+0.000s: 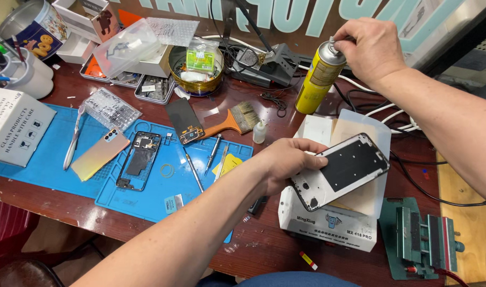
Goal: The person cleans the back of a disassembled smartphone with a cloth, then uses a screwdriver to remove screws from the frame. The person applies adhesive to the edges of the phone frame and wipes it with a cloth.
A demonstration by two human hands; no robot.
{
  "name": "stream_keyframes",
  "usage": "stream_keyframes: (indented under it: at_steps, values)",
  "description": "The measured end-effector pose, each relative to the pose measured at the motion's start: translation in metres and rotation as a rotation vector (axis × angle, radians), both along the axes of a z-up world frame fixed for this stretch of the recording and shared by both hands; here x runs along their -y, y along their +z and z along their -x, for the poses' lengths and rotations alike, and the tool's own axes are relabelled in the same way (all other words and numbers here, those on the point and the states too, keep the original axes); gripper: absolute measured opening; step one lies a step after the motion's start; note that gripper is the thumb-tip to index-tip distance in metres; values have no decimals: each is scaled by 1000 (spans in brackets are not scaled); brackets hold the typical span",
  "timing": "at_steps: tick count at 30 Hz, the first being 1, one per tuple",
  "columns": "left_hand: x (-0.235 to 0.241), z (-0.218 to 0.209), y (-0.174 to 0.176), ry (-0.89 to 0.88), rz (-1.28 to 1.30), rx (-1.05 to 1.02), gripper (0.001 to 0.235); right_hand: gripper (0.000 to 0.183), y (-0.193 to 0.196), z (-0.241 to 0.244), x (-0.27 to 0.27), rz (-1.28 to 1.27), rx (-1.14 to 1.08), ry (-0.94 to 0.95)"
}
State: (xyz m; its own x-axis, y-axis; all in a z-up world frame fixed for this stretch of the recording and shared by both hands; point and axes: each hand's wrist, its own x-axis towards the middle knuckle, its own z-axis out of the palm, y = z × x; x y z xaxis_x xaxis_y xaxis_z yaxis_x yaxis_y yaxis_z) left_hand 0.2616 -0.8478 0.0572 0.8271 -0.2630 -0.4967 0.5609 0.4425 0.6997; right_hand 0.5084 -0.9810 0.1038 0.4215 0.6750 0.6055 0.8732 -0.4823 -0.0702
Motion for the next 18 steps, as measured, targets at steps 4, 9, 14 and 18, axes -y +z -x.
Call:
stream_keyframes:
  at_steps: [4,9,14,18]
  values:
    - [10,-13,-13,-84,-157,-2,25,7,17,10,-3,30,19,-14]
    - [12,-21,-15,-101,-461,53,27,23,38,59,39,-205,-483,-56]
    - [-2,-14,-15,68,-32,-123,34,15,4,149,93,-410,-1081,-214]
    - [1,-2,-24,174,61,-150,40,12,2,191,99,-351,-940,-343]
